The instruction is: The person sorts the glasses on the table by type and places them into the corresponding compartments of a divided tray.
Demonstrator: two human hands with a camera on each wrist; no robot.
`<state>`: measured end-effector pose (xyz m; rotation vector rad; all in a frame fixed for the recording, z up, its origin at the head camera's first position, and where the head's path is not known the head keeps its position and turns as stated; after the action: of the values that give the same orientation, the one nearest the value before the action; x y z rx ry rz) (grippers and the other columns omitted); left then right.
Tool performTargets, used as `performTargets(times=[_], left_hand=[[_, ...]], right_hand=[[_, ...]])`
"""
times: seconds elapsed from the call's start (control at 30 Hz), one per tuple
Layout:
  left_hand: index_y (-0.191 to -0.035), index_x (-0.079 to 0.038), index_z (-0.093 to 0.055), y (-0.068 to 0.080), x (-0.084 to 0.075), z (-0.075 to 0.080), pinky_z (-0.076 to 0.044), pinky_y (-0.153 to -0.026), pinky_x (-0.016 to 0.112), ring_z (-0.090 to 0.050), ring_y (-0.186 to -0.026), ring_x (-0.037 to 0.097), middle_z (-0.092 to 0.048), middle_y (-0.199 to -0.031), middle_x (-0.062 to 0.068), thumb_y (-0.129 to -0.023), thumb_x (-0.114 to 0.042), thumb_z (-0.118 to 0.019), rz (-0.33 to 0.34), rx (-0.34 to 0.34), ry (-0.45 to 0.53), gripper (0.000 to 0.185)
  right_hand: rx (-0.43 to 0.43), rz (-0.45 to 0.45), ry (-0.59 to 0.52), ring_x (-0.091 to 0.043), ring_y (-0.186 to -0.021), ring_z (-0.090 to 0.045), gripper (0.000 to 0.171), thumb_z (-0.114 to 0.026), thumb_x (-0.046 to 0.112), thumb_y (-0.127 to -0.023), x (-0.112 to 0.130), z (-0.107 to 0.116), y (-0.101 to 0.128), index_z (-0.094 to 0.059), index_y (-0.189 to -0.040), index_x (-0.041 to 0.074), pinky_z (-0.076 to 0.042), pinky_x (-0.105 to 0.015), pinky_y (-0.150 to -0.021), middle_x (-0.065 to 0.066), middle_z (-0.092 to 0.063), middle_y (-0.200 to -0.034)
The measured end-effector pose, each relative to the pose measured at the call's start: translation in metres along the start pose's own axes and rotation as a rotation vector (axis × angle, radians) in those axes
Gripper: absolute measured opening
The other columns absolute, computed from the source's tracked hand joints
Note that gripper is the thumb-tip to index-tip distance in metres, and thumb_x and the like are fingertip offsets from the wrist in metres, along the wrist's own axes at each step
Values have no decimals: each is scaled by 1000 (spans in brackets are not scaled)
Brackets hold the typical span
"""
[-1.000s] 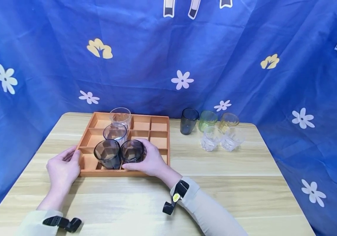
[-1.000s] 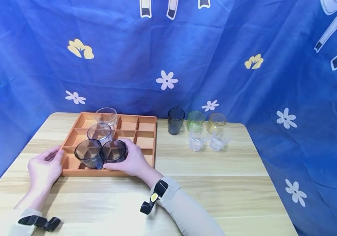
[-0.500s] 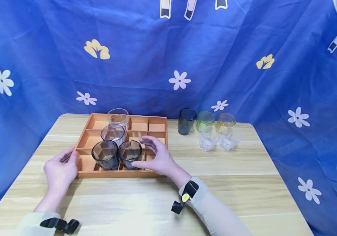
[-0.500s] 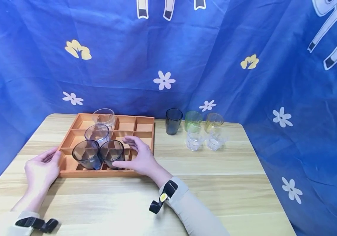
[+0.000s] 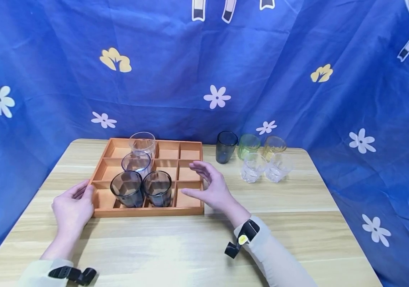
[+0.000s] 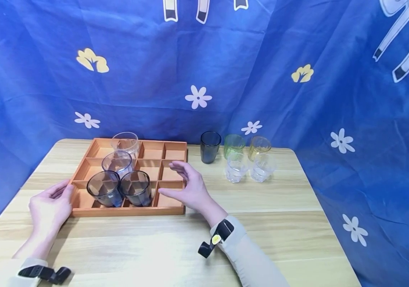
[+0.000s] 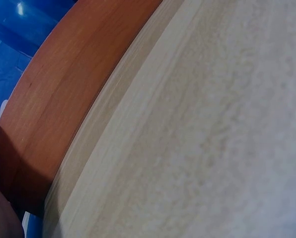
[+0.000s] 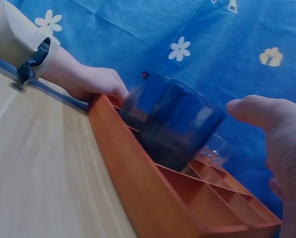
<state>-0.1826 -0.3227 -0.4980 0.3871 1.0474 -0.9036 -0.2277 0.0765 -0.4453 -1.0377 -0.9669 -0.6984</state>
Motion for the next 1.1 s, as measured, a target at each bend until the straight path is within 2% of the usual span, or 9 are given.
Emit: performTargets(times=[0.37,0.57,0.73,0.9,1.1], left_hand=[[-131,-3,-75,0,1,-1,-50,-72,4,-61,-84,-16,-72,-123,23,-102,-22,-68,-10,-6,-3,34],[-131,-3,-75,0,1,-1,-50,-73,4,-61,-85,-15,-71,-124,23,-103,-22,-68,-7,-8,-7,34],[-130,-3,-75,0,0,-1,-50,-73,4,-61,-84,-15,-72,-124,23,-103,-22,-68,-7,-4,-8,34],[-132,-3,-74,1,-1,-1,-50,-72,4,-61,-85,-14,-72,-125,22,-103,-23,-67,4,7,-15,35],[-132,-4,-74,0,-1,0,-50,-72,4,-61,-85,-14,-71,-125,22,-103,-23,-68,16,7,-11,35]], right_hand=[[-109,25,45,-32,-132,-59,77,-93,-3,-77,-6,43,8,-54,-144,-2,-45,-40,-116,-13,-64,-140],[-153,36,30,-41,-132,-58,76,-90,-10,-77,-8,64,12,-52,-143,-9,-44,-47,-117,-21,-63,-140],[-190,26,26,-48,-132,-55,77,-89,-12,-77,-9,80,15,-50,-143,-13,-43,-46,-117,-23,-63,-140],[-253,-17,49,-45,-133,-55,78,-90,-11,-76,-12,99,18,-51,-144,-10,-44,-39,-117,-22,-63,-140],[-317,-35,61,-45,-133,-55,75,-88,-14,-76,-16,121,22,-52,-142,-11,-42,-42,-118,-24,-63,-139]])
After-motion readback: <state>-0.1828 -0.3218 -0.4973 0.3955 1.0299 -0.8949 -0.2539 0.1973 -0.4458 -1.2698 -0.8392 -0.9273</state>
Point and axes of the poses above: each hand's wrist, its own y-axis away from the middle knuckle, its own z-axis out of the back of the hand, x = y × z, the point moved 2 cm from there along -y, towards the middle knuckle
